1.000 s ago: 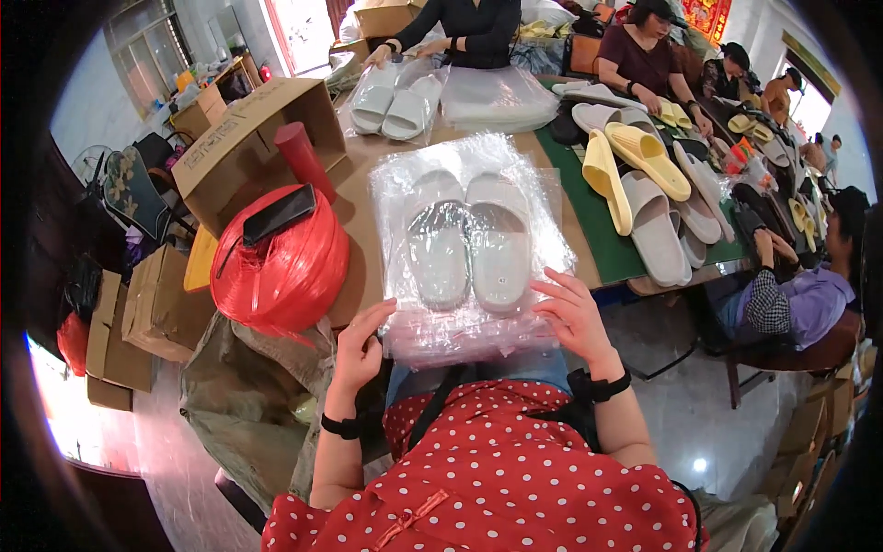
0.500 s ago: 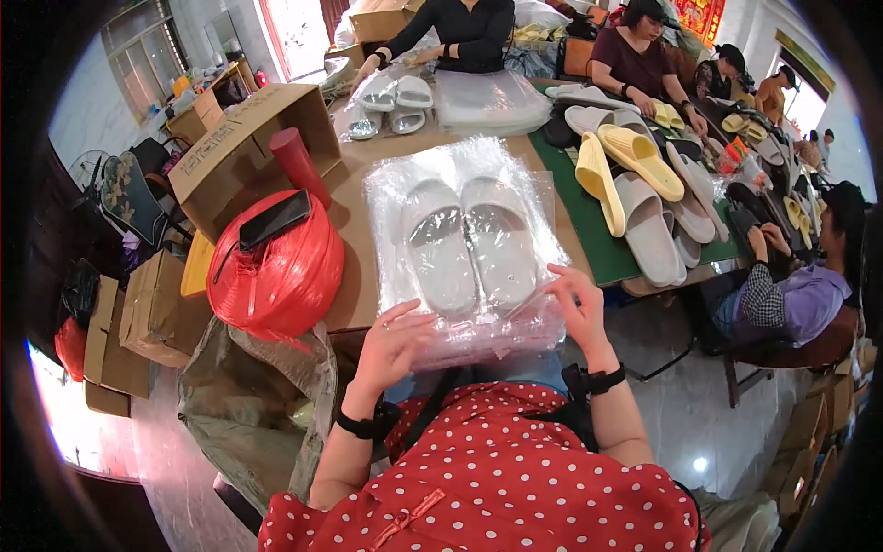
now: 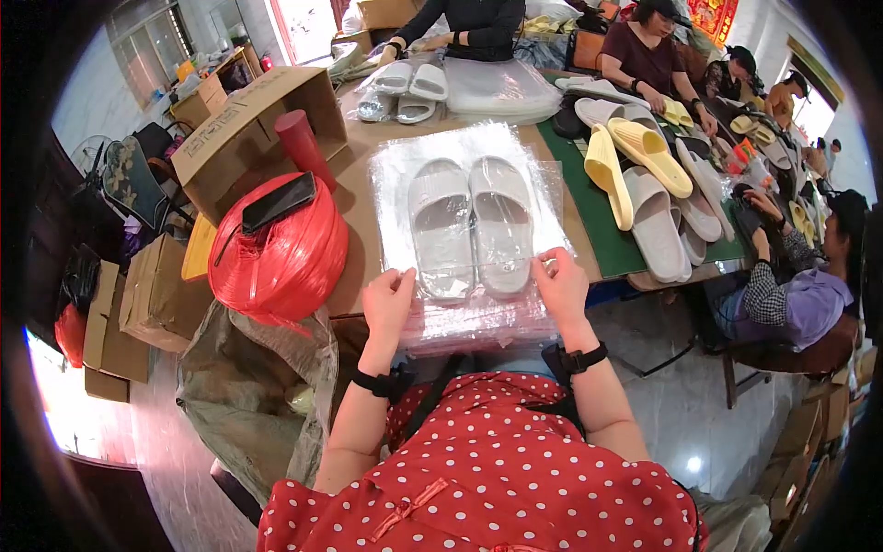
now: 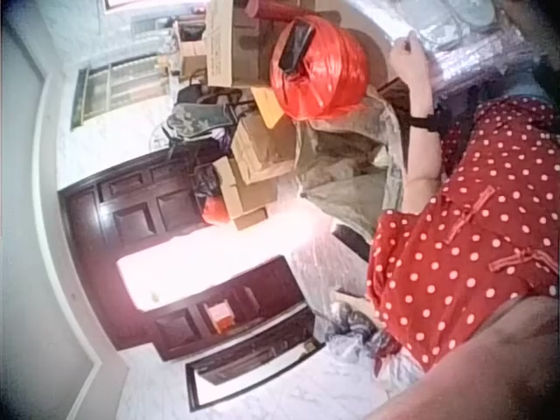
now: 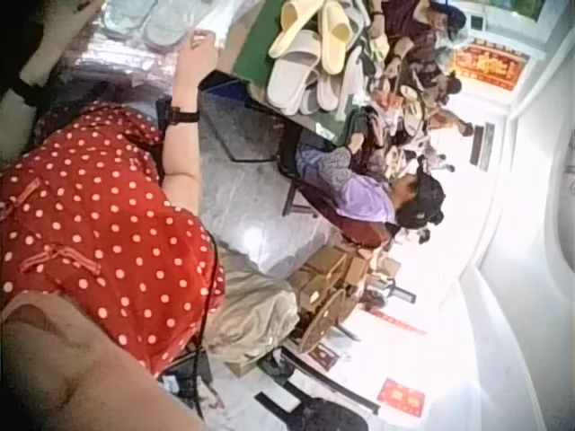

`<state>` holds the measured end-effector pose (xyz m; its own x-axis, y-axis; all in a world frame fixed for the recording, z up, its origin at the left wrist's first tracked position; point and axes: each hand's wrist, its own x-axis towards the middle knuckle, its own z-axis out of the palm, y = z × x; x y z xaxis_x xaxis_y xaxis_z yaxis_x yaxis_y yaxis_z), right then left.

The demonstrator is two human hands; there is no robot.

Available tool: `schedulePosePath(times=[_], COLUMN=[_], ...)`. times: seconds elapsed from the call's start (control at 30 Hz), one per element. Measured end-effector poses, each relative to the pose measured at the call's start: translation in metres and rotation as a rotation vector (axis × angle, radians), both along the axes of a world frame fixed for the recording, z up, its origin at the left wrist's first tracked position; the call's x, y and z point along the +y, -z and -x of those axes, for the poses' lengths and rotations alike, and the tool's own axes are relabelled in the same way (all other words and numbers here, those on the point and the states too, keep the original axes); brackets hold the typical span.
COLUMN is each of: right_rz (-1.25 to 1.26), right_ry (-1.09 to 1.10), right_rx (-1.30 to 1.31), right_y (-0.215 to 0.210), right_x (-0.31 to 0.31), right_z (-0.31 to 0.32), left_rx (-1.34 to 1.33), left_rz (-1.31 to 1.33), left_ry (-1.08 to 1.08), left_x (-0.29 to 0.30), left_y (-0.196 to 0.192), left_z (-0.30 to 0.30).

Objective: Placing pairs of sandals/shoes into plastic bags for packaging.

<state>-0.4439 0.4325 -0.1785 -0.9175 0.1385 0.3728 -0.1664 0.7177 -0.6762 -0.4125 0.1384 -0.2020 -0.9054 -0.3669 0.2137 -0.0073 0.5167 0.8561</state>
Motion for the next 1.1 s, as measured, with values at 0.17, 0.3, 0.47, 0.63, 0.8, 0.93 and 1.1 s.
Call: schedulePosePath(times=[0.17,0.3,0.47,0.63,0.8,0.93,1.1], right_rz=[-0.048,-0.117,-0.214,-0.284,-0.304,-0.458,-0.277], right_ry=[-0.005,0.002,0.012,-0.318,-0.817,-0.561,-0.288], right_rx=[0.027,0.067,0.049,0.453,0.198,0.097,0.178], right_y=[-0.002,-0.002,-0.008,-0.038,-0.005,0.011,0.026], right_x=[0.0,-0.002,-0.007,-0.038,-0.068,-0.047,-0.03], right_z=[0.0,0.0,-0.008,-0.034,-0.033,-0.018,-0.011], left_rx=[0.479,0.515,0.24,0.193,0.209,0.191,0.238], left_rz=[0.634,0.628,0.762,0.725,0.743,0.684,0.439], left_ry=[-0.191,0.317,0.421,0.43,0.451,0.468,0.394], left_x=[0.023,0.051,0.047,0.049,0.042,0.044,0.042], left_y=[-0.042,-0.049,-0.012,-0.011,0.006,0.001,0.01], left_z=[-0.017,-0.029,-0.013,-0.013,-0.009,-0.011,-0.01])
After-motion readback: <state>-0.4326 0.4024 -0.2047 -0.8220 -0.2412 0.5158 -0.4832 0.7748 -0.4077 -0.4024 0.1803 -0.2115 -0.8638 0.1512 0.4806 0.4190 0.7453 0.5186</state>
